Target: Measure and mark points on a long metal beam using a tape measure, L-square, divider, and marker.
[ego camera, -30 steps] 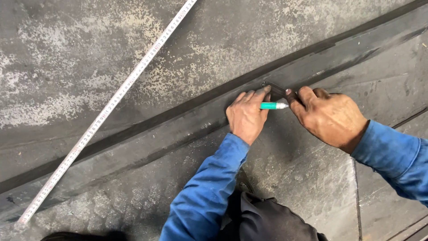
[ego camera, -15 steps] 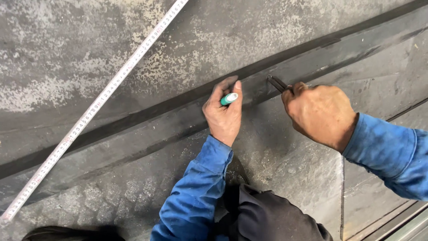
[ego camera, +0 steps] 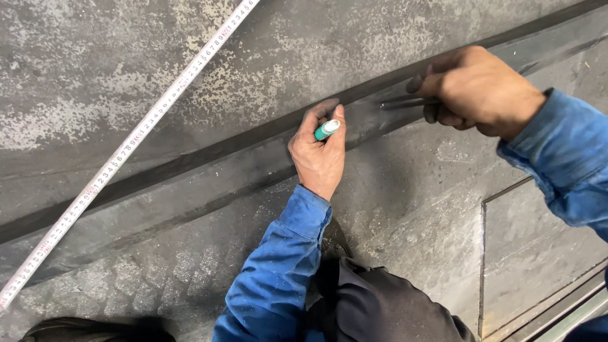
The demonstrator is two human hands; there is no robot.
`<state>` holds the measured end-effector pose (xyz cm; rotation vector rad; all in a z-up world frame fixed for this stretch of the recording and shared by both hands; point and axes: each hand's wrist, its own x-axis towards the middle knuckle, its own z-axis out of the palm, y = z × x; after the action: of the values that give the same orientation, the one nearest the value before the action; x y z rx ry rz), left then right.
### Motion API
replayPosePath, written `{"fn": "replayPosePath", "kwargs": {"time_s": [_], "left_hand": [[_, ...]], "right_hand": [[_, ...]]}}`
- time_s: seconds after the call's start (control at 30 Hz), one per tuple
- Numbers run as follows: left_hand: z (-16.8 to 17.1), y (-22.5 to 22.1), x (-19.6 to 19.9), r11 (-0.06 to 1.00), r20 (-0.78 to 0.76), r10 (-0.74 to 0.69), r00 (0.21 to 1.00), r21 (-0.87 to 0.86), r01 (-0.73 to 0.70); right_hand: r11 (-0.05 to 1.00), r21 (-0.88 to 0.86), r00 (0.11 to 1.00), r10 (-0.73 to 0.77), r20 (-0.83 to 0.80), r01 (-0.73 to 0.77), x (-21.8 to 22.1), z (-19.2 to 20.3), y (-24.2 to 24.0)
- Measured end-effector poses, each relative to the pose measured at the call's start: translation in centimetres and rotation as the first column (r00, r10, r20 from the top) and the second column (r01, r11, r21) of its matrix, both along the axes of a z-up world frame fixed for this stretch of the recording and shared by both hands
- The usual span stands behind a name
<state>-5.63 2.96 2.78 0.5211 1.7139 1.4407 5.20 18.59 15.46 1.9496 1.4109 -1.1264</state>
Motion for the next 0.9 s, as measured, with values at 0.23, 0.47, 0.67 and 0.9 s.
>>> {"fn": "replayPosePath", "kwargs": {"time_s": [0.23, 0.47, 0.67, 0.9], "left_hand": [[-0.2, -0.1, 0.1, 1.000, -0.021, -0.013, 1.000, 0.006, 0.013], [-0.1, -0.1, 0.1, 1.000, -0.040, 0.001, 0.999, 0.004, -0.001], [0.0, -0.1, 0.1, 1.000, -0.021, 0.015, 1.000, -0.001, -0.015], [0.0, -0.1, 0.2, 1.000, -0.047, -0.003, 0.999, 0.018, 0.004]], "right_hand": [[0.747, -0.071, 0.707, 0.652, 0.273, -0.661, 3.4, -1.1, 0.4], [0.163, -0.022, 0.145, 0.924, 0.355, -0.986, 2.5, -0.9, 0.3], [-0.316, -0.014, -0.303, 0.895, 0.327, -0.949, 2.6, -0.9, -1.1], [-0.546, 0.072, -0.465, 0.769, 0.439, -0.834, 3.6, -0.2, -2.9]]}}
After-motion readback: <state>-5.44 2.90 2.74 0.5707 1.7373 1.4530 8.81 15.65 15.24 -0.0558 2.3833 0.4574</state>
